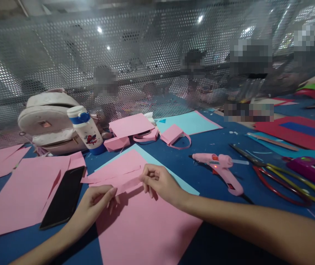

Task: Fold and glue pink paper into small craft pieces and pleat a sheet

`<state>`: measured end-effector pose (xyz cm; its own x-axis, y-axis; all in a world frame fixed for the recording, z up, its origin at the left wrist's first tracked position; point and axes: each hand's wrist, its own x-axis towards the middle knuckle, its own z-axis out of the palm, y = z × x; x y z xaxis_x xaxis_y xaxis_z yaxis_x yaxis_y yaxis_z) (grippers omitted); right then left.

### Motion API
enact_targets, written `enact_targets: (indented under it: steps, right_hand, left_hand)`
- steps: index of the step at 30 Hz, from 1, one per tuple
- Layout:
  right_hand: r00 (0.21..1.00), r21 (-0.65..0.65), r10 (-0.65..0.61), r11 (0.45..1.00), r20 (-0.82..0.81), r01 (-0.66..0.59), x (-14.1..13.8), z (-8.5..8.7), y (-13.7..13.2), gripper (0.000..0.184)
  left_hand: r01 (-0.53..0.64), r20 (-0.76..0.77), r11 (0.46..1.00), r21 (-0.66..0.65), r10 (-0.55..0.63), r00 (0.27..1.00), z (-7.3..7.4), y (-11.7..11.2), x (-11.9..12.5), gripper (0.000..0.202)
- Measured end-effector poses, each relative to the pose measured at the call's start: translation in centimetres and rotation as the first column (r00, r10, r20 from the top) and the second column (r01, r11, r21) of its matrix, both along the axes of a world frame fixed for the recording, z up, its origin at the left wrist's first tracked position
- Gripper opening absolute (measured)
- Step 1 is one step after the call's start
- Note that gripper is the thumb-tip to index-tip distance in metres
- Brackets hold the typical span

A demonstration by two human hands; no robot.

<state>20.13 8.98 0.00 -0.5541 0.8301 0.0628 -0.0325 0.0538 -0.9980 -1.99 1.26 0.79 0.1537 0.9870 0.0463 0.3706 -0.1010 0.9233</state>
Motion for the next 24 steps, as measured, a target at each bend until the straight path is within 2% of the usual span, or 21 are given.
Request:
enact_targets:
  steps: [3,6,8,10,11,12,14,15,16,17,19,24]
  right_hand:
    - [1.000,0.011,0.000,1.000,0.010,0.000,-0.1,0.1,0.0,0.040]
    - [0.999,0.015,-0.025,1.000,0.021,0.025,-0.1,0.4,-0.1,0.041]
    - [0.999,0.007,-0.045,0.999,0.015,0.045,-0.2,0.6,0.0,0.041]
    - [0.997,0.020,-0.075,0.997,0.007,0.075,-0.1,0.7,0.1,0.041]
    - [0.995,0.042,-0.097,0.994,0.004,0.097,-0.1,0.7,0.2,0.041]
    - [0.992,0.066,-0.126,0.990,0.004,0.125,-0.1,0.7,0.4,0.041]
    - [0.981,0.097,-0.192,0.977,0.005,0.190,0.0,0.5,0.8,0.040]
    - [0.975,0.090,-0.221,0.971,0.006,0.220,0.0,0.4,0.9,0.041]
    - [0.970,0.066,-0.244,0.968,0.008,0.243,0.0,0.3,1.1,0.042]
    - [0.966,0.030,-0.259,0.966,0.009,0.258,0.0,0.2,1.3,0.042]
    - [0.963,-0.045,-0.270,0.962,-0.001,0.270,0.0,0.0,1.5,0.042]
    - [0.941,-0.107,-0.325,0.943,-0.090,0.315,0.0,-0.2,2.1,0.031]
  left_hand:
    - [0.023,-0.052,1.000,0.020,-0.022,0.998,0.3,0.0,0.1,0.054]
    - [0.079,-0.208,0.991,0.107,-0.055,0.977,1.1,0.5,-0.3,0.053]
    - [0.098,-0.294,0.979,0.177,-0.043,0.955,1.9,1.2,-1.3,0.047]
    - [0.090,-0.390,0.963,0.253,0.016,0.921,3.0,2.0,-2.9,0.031]
    - [0.126,-0.573,0.937,0.327,0.091,0.814,3.5,2.4,-3.8,0.028]
    - [0.155,-0.725,0.925,0.348,0.161,0.670,4.0,2.8,-4.8,0.025]
    - [0.122,-0.885,0.947,0.298,0.226,0.407,4.6,3.3,-6.6,0.022]
    - [0.075,-0.916,0.963,0.259,0.221,0.334,4.7,3.4,-7.3,0.020]
    - [0.043,-0.929,0.972,0.231,0.208,0.306,4.6,3.4,-8.0,0.018]
    - [0.021,-0.935,0.979,0.203,0.188,0.302,4.5,3.4,-8.4,0.017]
    - [0.017,-0.929,0.986,0.165,0.150,0.340,4.2,3.3,-9.0,0.014]
    - [0.038,-0.864,0.991,0.128,0.093,0.495,4.2,3.5,-9.0,0.015]
